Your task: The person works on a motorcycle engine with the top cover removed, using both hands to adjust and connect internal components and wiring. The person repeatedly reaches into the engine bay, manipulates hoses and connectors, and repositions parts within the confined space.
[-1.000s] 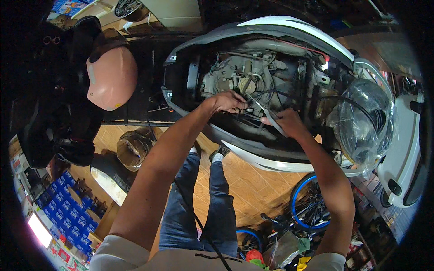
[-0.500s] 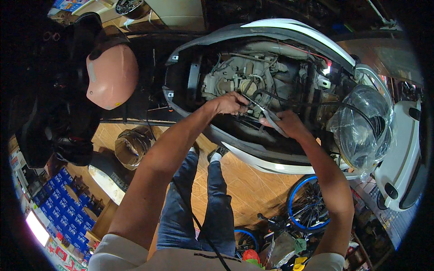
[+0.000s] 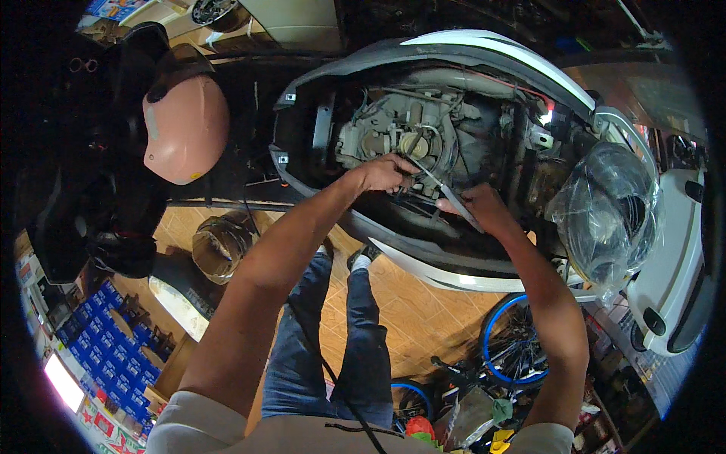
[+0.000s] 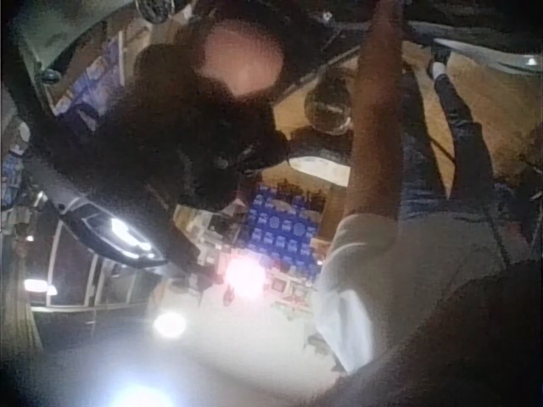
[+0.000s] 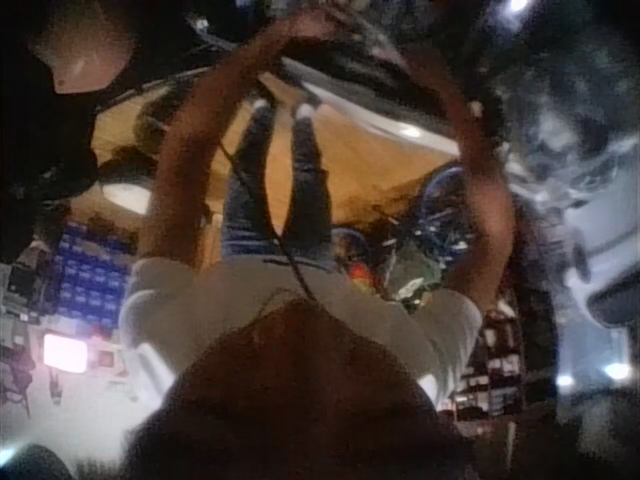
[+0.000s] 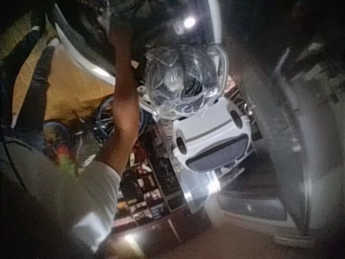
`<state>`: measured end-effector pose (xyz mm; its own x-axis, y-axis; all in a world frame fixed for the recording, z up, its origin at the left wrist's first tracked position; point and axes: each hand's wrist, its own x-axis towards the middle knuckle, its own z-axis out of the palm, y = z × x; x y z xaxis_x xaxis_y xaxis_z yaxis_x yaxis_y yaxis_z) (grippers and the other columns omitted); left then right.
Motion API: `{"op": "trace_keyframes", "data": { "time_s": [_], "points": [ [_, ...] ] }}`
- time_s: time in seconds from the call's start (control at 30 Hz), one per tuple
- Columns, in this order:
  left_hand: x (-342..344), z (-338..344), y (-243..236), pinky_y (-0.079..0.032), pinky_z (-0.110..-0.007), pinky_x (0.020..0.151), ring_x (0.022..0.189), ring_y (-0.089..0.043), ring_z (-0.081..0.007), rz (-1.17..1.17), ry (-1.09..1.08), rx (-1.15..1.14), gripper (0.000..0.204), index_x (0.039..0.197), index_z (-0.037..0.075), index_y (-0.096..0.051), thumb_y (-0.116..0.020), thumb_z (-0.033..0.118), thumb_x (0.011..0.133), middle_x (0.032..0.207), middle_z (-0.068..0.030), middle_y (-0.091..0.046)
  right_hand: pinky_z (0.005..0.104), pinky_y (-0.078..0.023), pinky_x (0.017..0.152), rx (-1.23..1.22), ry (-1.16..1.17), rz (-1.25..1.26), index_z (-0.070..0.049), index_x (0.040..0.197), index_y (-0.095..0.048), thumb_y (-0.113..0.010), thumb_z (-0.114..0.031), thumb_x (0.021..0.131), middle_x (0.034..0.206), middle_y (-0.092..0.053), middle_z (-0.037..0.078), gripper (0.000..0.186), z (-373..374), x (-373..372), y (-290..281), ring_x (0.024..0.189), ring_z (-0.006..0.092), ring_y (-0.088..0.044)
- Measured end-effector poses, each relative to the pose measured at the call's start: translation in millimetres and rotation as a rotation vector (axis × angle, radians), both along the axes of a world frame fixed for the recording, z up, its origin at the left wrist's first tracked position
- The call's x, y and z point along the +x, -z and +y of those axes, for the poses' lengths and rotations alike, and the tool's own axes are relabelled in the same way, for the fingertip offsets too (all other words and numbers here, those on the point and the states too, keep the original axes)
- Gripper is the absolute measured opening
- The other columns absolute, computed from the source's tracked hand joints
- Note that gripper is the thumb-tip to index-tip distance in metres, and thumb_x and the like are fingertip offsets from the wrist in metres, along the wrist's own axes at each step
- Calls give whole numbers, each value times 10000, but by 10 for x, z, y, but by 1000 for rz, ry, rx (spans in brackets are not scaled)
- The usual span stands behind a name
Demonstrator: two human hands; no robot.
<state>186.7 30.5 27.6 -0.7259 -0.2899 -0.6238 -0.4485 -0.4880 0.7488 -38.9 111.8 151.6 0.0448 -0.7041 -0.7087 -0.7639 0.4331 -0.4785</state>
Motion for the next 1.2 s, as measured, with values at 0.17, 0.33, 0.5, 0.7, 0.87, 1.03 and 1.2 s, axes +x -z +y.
{"op": "trace_keyframes", "data": {
  "time_s": [0.17, 0.33, 0.5, 0.7, 0.87, 1.03, 1.2],
  "points": [
    [52, -59, 124, -454, -262, 534, 597, -553, -103, 24, -205, 56, 160, 1016, 47, -676, -664, 127, 878, 773, -16, -653, 342, -488, 647, -42, 262, -133, -3, 818, -683, -651, -532, 856, 676, -645, 101, 531, 258, 177, -629, 653, 175, -610],
    [260, -180, 247, -487, -282, 575, 670, -627, -129, -249, -39, -445, 185, 996, 48, -686, -710, 151, 844, 727, -59, -649, 314, -497, 611, 125, 636, -567, -69, 890, -672, -671, -373, 889, 737, -658, 47, 305, 1502, 1134, -903, 686, 168, -644],
    [397, -240, 124, -535, -346, 798, 872, -689, -270, -318, 1, -500, 317, 1026, 84, -720, -727, 257, 760, 952, -160, -713, 420, -510, 574, -168, 156, -93, -111, 1024, -648, -672, -467, 846, 717, -662, 128, 398, 1956, 2039, 207, 659, 326, -660],
    [344, -255, 89, -528, -336, 801, 873, -685, -227, -206, 25, -514, 298, 1030, 80, -717, -733, 214, 763, 966, -115, -722, 451, -536, 723, -187, 185, -10, -15, 1087, -616, -667, -406, 822, 955, -685, 184, 475, 1265, 3064, 1722, 825, 360, -666],
    [360, -230, 159, -514, -328, 810, 872, -667, -208, -257, 53, -509, 268, 1037, 34, -697, -706, 153, 796, 970, -130, -705, 457, -530, 760, -305, 210, -15, -27, 1212, -563, -630, -319, 877, 1030, -664, 193, 449, 1115, 3305, 2147, 882, 371, -653],
    [491, -273, 101, -505, -311, 781, 819, -639, -199, -280, 56, -373, 283, 1051, 5, -681, -694, 161, 815, 932, -130, -690, 442, -529, 707, -419, 264, -103, -61, 1161, -590, -620, -257, 901, 1014, -653, 158, 327, 1486, 2790, 1045, 865, 356, -649],
    [582, -288, -84, -462, -238, 596, 671, -600, -127, -223, -242, -33, 256, 1062, -39, -640, -647, 38, 818, 821, -97, -675, 375, -520, 643, -467, 314, -294, -54, 980, -660, -672, -141, 865, 878, -638, 119, 145, 1514, 1967, -399, 781, 303, -647]
  ]
}}
